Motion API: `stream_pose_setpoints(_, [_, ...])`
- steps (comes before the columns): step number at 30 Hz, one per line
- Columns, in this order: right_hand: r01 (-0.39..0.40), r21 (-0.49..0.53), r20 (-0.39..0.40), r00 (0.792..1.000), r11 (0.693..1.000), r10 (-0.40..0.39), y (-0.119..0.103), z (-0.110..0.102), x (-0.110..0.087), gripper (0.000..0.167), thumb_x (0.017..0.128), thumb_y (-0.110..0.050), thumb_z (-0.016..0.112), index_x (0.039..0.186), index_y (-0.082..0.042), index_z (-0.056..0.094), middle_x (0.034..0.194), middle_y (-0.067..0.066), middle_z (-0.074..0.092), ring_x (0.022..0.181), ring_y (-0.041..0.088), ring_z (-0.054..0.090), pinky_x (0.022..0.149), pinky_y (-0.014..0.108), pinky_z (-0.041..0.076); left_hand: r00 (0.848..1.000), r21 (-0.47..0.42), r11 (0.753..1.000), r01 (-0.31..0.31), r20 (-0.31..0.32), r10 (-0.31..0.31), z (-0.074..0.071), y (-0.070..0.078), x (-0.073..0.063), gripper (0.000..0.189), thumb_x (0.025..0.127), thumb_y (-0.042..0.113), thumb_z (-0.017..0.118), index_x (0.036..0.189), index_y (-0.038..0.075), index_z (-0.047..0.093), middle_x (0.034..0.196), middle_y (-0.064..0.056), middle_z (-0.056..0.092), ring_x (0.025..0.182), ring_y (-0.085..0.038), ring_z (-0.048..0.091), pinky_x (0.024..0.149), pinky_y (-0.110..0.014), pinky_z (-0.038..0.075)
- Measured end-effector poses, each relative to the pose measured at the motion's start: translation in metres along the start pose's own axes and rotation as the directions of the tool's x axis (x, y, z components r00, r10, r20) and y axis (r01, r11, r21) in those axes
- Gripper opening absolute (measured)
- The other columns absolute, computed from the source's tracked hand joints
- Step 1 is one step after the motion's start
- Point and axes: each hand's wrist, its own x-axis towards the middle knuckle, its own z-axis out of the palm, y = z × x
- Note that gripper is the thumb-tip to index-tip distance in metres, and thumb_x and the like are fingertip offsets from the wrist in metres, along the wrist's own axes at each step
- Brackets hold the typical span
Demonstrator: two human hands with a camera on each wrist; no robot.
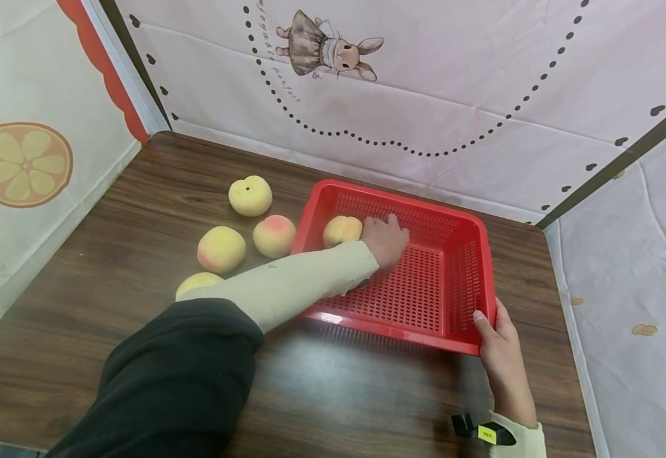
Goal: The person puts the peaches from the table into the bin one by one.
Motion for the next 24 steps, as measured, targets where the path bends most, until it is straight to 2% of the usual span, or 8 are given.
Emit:
stream_pose_setpoints(5, [0.021, -0.014, -0.011, 1.000, 1.000, -0.021, -0.001, 0.001, 0.000, 0.061, 0.112, -0.025, 0.040, 0.168, -0.021, 0.014, 0.159, 0.016, 0.045, 0.101, -0.004, 0.065, 0.082, 0.015, 0.057, 1.000, 0.005, 1.000, -0.002, 0.005, 0.002, -0.001, -0.001, -0.001, 0.036, 0.099, 0.028, 0.065, 0.134, 0.020, 0.060, 0.127, -0.010, 0.055, 0.105, -0.029, 0.063, 0.100, -0.045, 0.050])
stream_pose_setpoints(13, [0.013, -0.010, -0.009, 1.000, 1.000, -0.013, -0.002, 0.001, -0.001, 0.062, 0.112, -0.026, 0.040, 0.168, -0.022, 0.014, 0.160, 0.015, 0.045, 0.102, -0.002, 0.065, 0.082, 0.016, 0.057, 1.000, -0.004, 1.000, -0.008, 0.030, 0.009, 0.002, -0.003, 0.002, 0.038, 0.099, 0.029, 0.063, 0.136, 0.018, 0.058, 0.128, -0.011, 0.055, 0.115, -0.031, 0.062, 0.104, -0.046, 0.049])
stream_pose_setpoints(24, [0.003, -0.016, -0.014, 1.000, 1.000, -0.004, -0.001, 0.002, -0.001, 0.062, 0.112, -0.026, 0.040, 0.168, -0.022, 0.013, 0.160, 0.015, 0.045, 0.102, 0.000, 0.065, 0.082, 0.015, 0.056, 0.999, 0.020, 1.000, -0.023, -0.025, 0.023, -0.003, -0.004, -0.009, 0.038, 0.099, 0.029, 0.063, 0.135, 0.018, 0.059, 0.127, -0.010, 0.059, 0.117, -0.031, 0.063, 0.103, -0.046, 0.050])
